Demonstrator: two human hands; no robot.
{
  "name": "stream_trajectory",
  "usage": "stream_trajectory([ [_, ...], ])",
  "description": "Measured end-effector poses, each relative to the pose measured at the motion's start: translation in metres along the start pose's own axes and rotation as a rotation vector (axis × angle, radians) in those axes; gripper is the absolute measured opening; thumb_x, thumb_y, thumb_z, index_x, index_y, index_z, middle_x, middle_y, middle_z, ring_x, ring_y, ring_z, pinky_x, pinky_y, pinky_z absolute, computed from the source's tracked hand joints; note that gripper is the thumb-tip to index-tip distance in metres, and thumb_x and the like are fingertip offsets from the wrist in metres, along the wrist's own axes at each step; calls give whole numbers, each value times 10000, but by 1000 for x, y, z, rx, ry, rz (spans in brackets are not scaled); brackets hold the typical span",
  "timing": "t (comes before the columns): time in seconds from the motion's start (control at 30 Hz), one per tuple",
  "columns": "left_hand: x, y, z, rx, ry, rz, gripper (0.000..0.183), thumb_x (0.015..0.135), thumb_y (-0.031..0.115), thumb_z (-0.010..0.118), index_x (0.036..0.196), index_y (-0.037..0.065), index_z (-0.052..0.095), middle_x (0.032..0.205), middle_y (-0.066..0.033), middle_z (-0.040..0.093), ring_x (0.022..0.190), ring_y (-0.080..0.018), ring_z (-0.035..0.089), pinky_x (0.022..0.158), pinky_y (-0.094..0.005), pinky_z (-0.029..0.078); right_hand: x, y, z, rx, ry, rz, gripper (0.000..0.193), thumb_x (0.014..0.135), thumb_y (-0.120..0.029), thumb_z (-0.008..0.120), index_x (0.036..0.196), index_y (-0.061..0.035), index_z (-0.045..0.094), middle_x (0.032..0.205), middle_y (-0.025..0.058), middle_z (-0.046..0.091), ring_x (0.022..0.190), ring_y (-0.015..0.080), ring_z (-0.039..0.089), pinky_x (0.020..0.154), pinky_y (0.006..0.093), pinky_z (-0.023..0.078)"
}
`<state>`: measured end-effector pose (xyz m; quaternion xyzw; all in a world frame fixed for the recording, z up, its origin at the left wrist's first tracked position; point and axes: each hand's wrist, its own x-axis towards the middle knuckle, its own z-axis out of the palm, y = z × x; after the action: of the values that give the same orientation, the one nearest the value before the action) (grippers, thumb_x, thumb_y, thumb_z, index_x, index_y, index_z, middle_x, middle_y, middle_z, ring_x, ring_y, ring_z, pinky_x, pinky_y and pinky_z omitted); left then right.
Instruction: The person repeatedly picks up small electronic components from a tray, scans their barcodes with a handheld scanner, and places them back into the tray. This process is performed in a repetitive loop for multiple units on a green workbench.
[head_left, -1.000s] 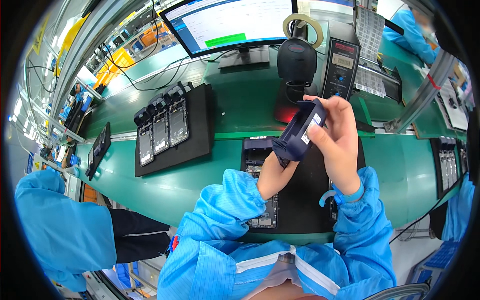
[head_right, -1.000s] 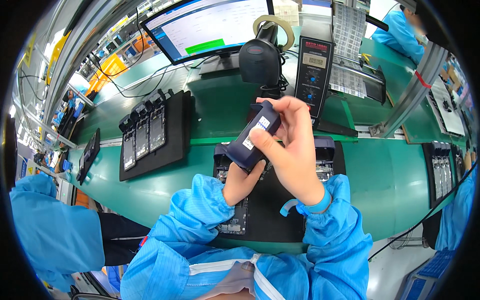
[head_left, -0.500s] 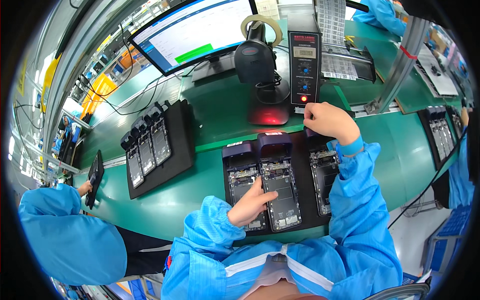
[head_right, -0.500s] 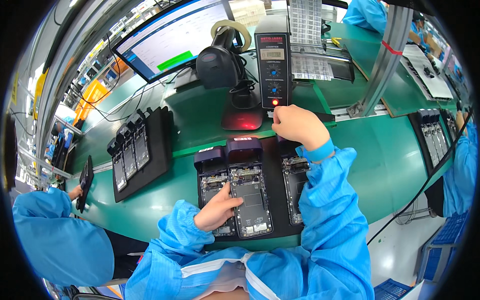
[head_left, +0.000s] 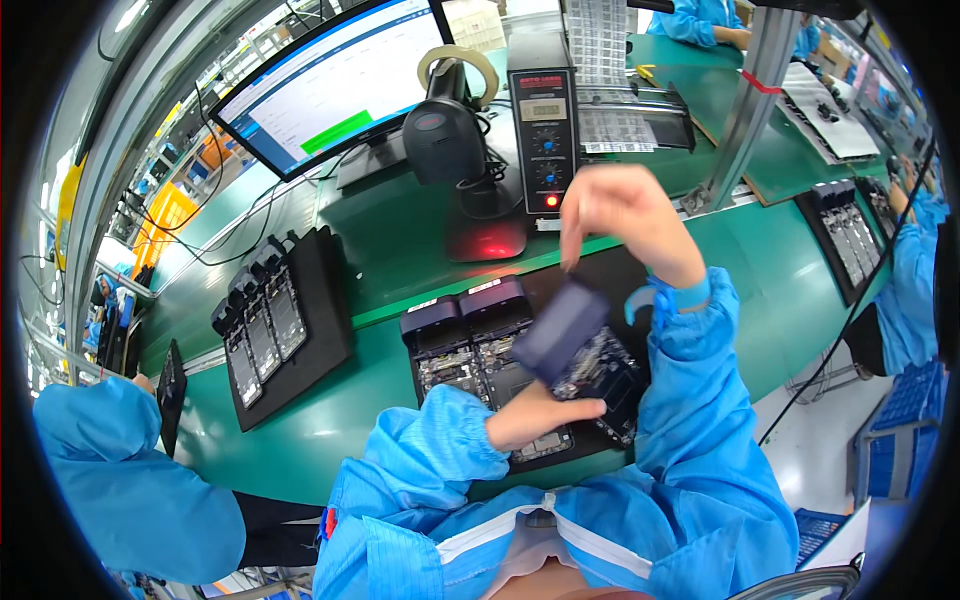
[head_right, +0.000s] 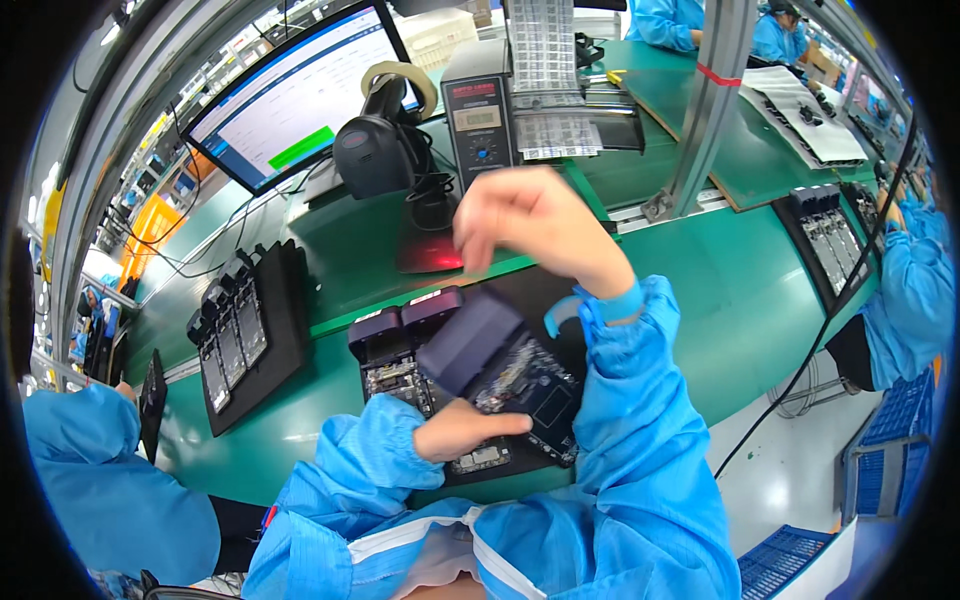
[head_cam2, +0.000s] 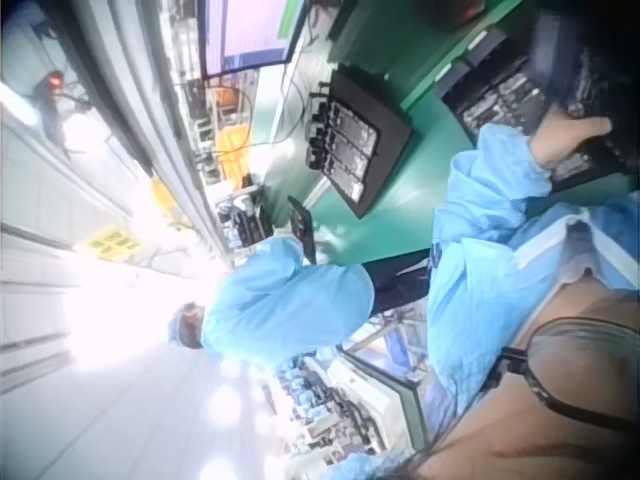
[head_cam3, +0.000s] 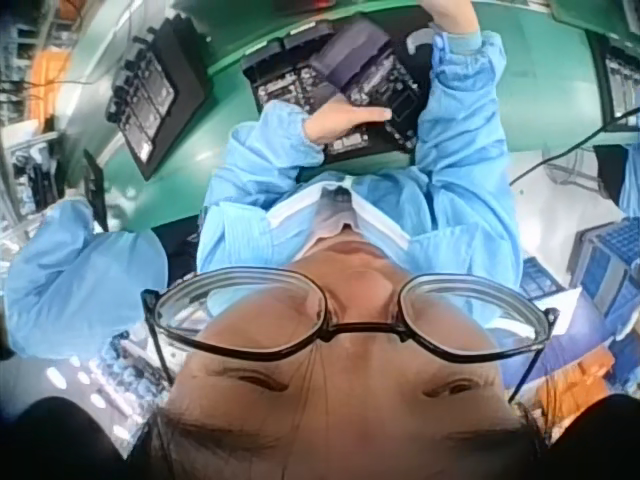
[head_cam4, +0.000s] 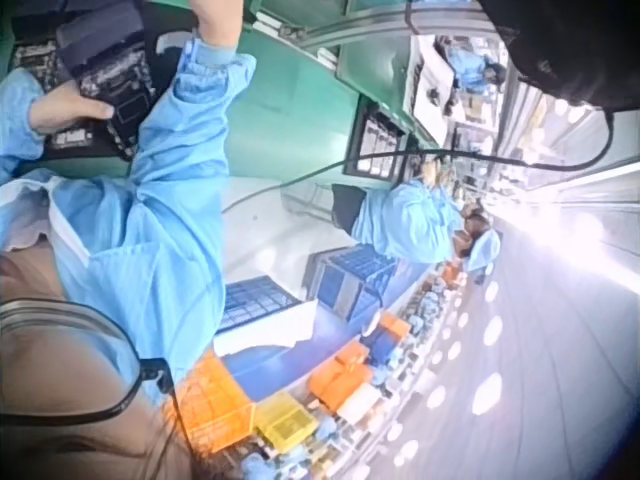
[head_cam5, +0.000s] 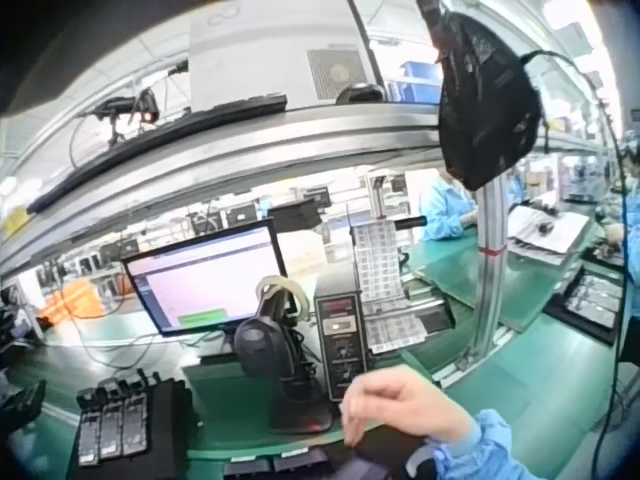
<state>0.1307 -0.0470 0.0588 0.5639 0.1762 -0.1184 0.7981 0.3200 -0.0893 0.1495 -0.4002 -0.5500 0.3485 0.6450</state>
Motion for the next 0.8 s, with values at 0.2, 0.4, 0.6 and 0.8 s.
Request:
stream_trajectory([
  [0.2, 23, -38, -2, -238, 49, 99, 421, 754, 23, 622, 1144, 39, 464, 1055, -50, 548, 935, -152, 525, 821, -290, 436, 6, 89, -85, 52, 1444, -170, 316, 811, -265, 557, 604, -55, 443, 548, -42, 319, 488, 70, 287, 452, 241, 242],
  [0.4, 22, -44, -9, -152, 69, 253, 452, 740, -12, 610, 1161, 33, 449, 1083, -66, 540, 996, -174, 505, 869, -302, 409, 7, 100, -94, -238, 1309, -188, 260, 814, -200, 561, 655, 5, 532, 568, -32, 419, 532, 49, 324, 471, 230, 253],
  [0.6, -13, 0, -18, -395, 113, 436, 397, 725, -37, 579, 1107, 26, 493, 1034, -66, 566, 945, -175, 538, 837, -309, 429, 18, 76, -35, 22, 983, -323, 175, 814, -119, 531, 659, -39, 542, 554, -54, 408, 499, 21, 312, 450, 192, 233],
  [0.8, -52, 50, -34, -559, 334, 567, 307, 785, 9, 512, 1091, 21, 490, 1020, -85, 572, 925, -201, 566, 760, -352, 487, 41, 117, 24, -61, 373, 345, 239, 808, -152, 542, 994, -4, 556, 594, -8, 519, 526, 46, 462, 467, 193, 336],
])
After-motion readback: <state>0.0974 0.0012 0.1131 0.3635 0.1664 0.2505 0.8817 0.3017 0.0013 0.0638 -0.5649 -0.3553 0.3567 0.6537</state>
